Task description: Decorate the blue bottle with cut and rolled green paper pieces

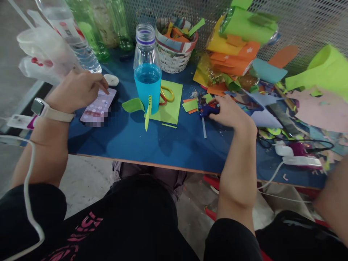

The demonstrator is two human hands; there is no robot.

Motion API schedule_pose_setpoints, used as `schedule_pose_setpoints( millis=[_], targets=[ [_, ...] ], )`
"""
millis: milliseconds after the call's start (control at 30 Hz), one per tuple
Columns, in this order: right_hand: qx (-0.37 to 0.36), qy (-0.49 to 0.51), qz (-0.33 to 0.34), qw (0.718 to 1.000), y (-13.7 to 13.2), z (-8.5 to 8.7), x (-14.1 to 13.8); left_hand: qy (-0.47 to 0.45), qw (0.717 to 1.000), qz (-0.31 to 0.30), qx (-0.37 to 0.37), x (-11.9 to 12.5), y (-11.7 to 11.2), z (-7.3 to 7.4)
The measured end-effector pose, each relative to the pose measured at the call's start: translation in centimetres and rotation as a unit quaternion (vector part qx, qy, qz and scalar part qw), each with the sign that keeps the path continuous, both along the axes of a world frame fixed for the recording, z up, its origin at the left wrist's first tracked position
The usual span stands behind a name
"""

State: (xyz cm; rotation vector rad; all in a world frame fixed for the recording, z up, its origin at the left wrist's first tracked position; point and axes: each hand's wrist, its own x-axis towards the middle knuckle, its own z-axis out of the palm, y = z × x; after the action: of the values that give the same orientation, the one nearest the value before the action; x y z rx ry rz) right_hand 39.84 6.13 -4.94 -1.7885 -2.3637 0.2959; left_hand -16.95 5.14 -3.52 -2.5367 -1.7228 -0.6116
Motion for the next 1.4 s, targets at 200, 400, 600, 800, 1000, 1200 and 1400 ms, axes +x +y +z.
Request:
schedule_pose_setpoints(
  millis=[200,400,600,800,1000,1200,1400],
  targets=[
    [0.001,0.009,0.007,1.0,0.1,-0.4,0.5,-0.022,1.0,-0.017,0.002,-0.4,0.5,-0.7],
    [-0.017,0.007,0.005,1.0,0.3,-0.5,0.6,-0.072,0.997,-0.041,0.007,0.2,-1.4,0.9],
    [-0.026,-0.007,0.004,1.0,-0.2,0.0,0.3,-0.128,0.987,0.01,0.101,2.1,-10.2,1.1],
    [-0.046,-0.003,-0.011,0.999,-0.1,0.0,0.0,-0.086,0.992,0.047,0.081,2.4,-15.8,-0.4],
    [-0.059,0.005,-0.025,0.998,-1.2,1.5,0.0,-0.059,0.995,0.059,0.057,2.3,-15.8,-0.8],
    [0.117,0.096,0.049,0.987,-4.6,4.7,-5.2,-0.163,0.983,-0.089,-0.013,6.6,-12.9,-0.3],
    [-0.014,0.091,0.297,0.95,-5.6,1.8,-12.8,-0.221,0.95,-0.214,0.046,11.3,-9.2,0.5]
  ],
)
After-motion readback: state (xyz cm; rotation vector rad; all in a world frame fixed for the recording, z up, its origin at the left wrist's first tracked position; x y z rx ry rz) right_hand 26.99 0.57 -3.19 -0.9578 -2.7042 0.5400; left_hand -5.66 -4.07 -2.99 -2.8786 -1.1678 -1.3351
